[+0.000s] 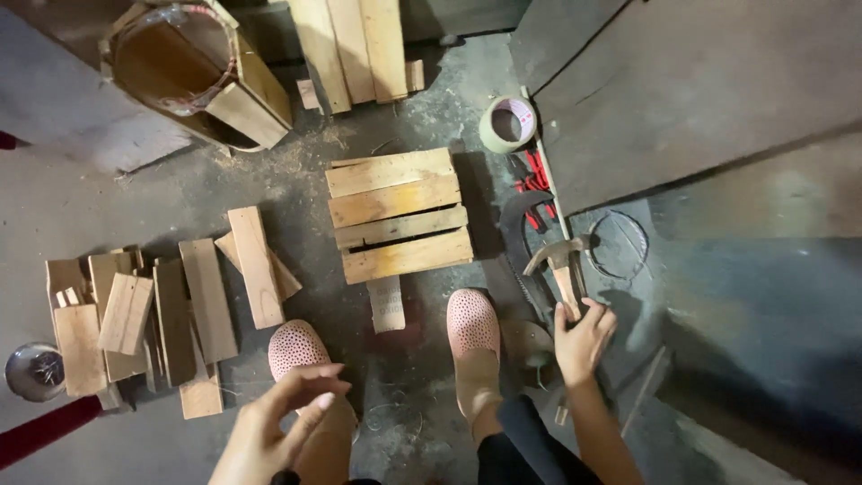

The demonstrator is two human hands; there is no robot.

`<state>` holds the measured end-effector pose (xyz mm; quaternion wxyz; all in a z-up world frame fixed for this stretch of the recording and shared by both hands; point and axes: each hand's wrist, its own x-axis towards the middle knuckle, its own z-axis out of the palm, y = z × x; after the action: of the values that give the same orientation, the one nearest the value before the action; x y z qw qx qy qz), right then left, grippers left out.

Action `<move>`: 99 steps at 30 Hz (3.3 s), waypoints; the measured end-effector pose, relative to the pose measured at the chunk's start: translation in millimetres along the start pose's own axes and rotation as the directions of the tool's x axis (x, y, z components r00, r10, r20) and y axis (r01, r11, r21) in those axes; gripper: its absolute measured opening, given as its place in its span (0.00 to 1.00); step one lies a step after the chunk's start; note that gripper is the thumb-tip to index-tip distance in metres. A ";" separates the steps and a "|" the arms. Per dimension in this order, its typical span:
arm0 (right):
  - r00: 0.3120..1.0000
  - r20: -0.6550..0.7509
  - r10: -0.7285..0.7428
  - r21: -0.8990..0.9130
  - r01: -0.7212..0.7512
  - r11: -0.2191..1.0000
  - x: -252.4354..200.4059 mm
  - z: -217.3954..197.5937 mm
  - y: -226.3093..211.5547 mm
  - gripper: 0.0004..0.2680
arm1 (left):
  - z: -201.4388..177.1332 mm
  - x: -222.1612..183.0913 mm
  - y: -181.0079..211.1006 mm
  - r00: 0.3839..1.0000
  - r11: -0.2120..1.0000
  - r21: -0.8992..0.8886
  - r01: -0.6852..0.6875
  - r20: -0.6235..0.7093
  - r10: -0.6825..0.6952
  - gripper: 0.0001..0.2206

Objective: Shaving and shaping a thin wooden strip using a large curved blade and sandpaper.

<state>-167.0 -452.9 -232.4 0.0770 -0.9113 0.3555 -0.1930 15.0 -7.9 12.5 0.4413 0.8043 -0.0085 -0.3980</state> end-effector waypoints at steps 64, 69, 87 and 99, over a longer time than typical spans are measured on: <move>0.950 0.303 0.069 0.027 -0.081 0.996 -108.1 10.8 7.4 0.12 | 29.2 11.5 16.3 0.981 0.994 0.104 0.022 0.191 -0.042 0.17; 0.998 0.043 0.054 0.033 -0.056 0.998 -74.3 -6.9 32.3 0.14 | 35.1 5.5 5.8 0.987 0.982 0.170 -0.080 0.154 0.053 0.17; 0.829 0.551 -0.094 -0.018 0.124 0.992 -125.1 -0.4 2.3 0.19 | 46.7 -17.0 33.4 0.999 0.975 0.217 -0.047 -0.001 0.049 0.17; 0.995 0.097 0.010 0.002 -0.010 1.000 -83.6 -5.3 44.6 0.13 | 48.5 -3.5 0.4 0.997 0.973 0.217 -0.079 0.029 0.074 0.17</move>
<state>-253.0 -429.1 -264.7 0.0961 -0.9178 0.3556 -0.1484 -18.7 -40.9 0.8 0.3652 0.8428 -0.0876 -0.3856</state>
